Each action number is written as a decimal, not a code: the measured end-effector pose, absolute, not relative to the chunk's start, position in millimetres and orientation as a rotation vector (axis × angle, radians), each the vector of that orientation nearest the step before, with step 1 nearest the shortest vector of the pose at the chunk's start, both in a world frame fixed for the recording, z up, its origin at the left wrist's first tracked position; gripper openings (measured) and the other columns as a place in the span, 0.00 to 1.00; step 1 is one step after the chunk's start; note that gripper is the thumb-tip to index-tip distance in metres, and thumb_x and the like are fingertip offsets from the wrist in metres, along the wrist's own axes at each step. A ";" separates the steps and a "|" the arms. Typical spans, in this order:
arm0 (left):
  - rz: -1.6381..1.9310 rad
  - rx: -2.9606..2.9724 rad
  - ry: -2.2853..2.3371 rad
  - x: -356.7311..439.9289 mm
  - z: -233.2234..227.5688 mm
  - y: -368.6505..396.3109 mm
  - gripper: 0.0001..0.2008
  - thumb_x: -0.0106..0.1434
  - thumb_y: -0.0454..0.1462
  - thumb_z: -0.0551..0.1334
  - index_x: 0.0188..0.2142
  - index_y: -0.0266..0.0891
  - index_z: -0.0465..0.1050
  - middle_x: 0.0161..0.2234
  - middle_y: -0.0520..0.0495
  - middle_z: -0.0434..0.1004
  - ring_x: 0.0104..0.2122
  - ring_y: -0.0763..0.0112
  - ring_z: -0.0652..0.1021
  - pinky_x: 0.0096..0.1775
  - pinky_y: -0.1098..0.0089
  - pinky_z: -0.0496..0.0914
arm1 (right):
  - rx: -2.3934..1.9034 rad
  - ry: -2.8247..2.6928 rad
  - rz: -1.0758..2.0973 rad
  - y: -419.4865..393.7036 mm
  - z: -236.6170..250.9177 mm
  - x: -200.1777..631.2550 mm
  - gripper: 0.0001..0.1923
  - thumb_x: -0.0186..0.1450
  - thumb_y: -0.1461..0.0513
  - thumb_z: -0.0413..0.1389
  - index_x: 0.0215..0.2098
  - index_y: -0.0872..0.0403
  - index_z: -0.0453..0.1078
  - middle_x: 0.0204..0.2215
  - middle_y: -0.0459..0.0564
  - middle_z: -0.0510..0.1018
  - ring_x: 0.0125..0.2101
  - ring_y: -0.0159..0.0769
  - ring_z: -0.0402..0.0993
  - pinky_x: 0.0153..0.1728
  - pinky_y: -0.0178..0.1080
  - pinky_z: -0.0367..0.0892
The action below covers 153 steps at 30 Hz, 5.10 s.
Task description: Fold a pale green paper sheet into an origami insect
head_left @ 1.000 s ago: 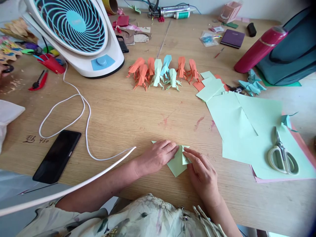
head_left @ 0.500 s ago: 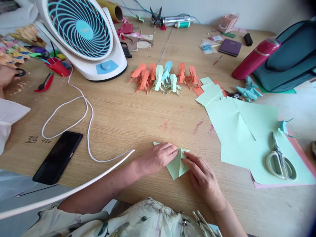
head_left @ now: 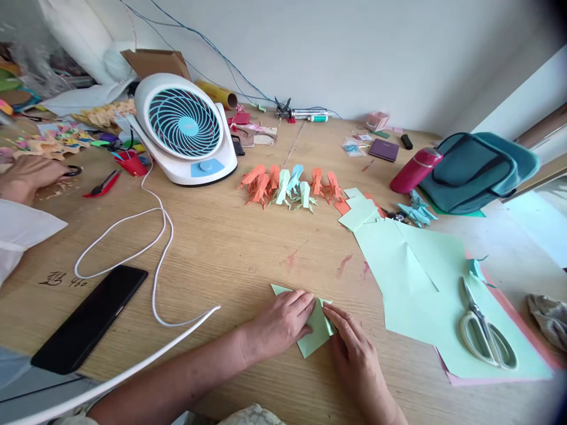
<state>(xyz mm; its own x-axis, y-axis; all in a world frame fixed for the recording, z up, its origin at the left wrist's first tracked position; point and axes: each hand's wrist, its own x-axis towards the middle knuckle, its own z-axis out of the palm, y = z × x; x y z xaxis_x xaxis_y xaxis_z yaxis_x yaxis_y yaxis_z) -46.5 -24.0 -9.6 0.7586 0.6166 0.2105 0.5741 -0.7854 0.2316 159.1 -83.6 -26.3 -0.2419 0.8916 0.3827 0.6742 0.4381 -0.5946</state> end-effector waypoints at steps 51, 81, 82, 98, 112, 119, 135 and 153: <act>0.365 2.609 0.997 -44.5 -10.2 -21.5 0.25 0.68 0.42 0.61 0.60 0.34 0.60 0.55 0.40 0.70 0.55 0.58 0.68 0.57 0.60 0.65 | -1.347 -1.981 0.474 -78.3 -36.1 162.7 0.24 0.69 0.69 0.48 0.61 0.50 0.65 0.56 0.54 0.74 0.56 0.40 0.72 0.54 0.43 0.72; 0.503 2.663 0.937 -47.8 -14.0 -19.3 0.21 0.68 0.41 0.60 0.57 0.30 0.65 0.54 0.39 0.72 0.53 0.56 0.71 0.57 0.59 0.68 | -1.292 -2.035 0.522 -79.7 -30.4 162.1 0.25 0.69 0.71 0.47 0.61 0.50 0.65 0.57 0.55 0.72 0.57 0.41 0.69 0.54 0.45 0.71; 0.508 2.659 0.937 -47.8 -14.4 -19.3 0.21 0.69 0.41 0.60 0.57 0.31 0.65 0.54 0.39 0.72 0.53 0.56 0.71 0.57 0.58 0.69 | -1.291 -2.039 0.528 -79.7 -29.9 162.1 0.25 0.69 0.71 0.47 0.61 0.50 0.64 0.57 0.55 0.72 0.57 0.41 0.69 0.54 0.45 0.71; 0.545 2.739 0.926 -45.7 -11.0 -18.4 0.17 0.70 0.35 0.57 0.56 0.30 0.64 0.52 0.38 0.73 0.51 0.58 0.72 0.55 0.60 0.70 | -1.271 -2.067 0.517 -78.7 -24.4 160.9 0.28 0.68 0.73 0.45 0.63 0.48 0.63 0.57 0.55 0.72 0.55 0.42 0.70 0.53 0.47 0.71; 0.555 2.688 0.903 -46.3 -11.5 -18.1 0.15 0.71 0.36 0.55 0.55 0.30 0.65 0.50 0.38 0.72 0.50 0.59 0.73 0.54 0.59 0.70 | -1.283 -2.103 0.555 -80.7 -22.3 162.3 0.28 0.70 0.72 0.45 0.65 0.48 0.61 0.59 0.57 0.68 0.57 0.42 0.67 0.56 0.50 0.69; 0.569 2.704 0.905 -46.2 -9.3 -18.1 0.14 0.71 0.34 0.54 0.54 0.30 0.65 0.49 0.38 0.72 0.49 0.59 0.73 0.54 0.60 0.71 | -1.276 -2.160 0.534 -80.8 -20.0 163.2 0.30 0.70 0.73 0.43 0.67 0.47 0.57 0.59 0.56 0.68 0.56 0.44 0.67 0.54 0.52 0.69; 0.508 2.737 0.956 -44.6 -11.0 -17.1 0.16 0.72 0.34 0.53 0.58 0.32 0.63 0.49 0.39 0.74 0.49 0.61 0.74 0.53 0.59 0.71 | -1.324 -2.316 0.310 -80.0 -22.0 162.6 0.28 0.70 0.71 0.45 0.66 0.51 0.60 0.59 0.58 0.70 0.53 0.47 0.70 0.50 0.52 0.69; 0.521 2.716 0.931 -45.1 -11.1 -13.5 0.15 0.72 0.33 0.52 0.56 0.33 0.65 0.50 0.40 0.73 0.50 0.61 0.73 0.54 0.59 0.70 | -1.206 -2.519 0.318 -71.5 -16.5 183.9 0.31 0.70 0.72 0.43 0.70 0.50 0.53 0.64 0.58 0.66 0.53 0.46 0.70 0.48 0.50 0.69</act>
<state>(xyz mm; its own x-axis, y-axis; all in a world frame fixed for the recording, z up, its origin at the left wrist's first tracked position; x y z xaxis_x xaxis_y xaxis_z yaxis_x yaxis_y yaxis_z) -45.1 -13.5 -11.1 0.7361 0.6260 0.2575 0.5467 -0.7741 0.3191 183.9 -71.5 -16.5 -0.5879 0.7847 0.1963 0.7112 0.6171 -0.3368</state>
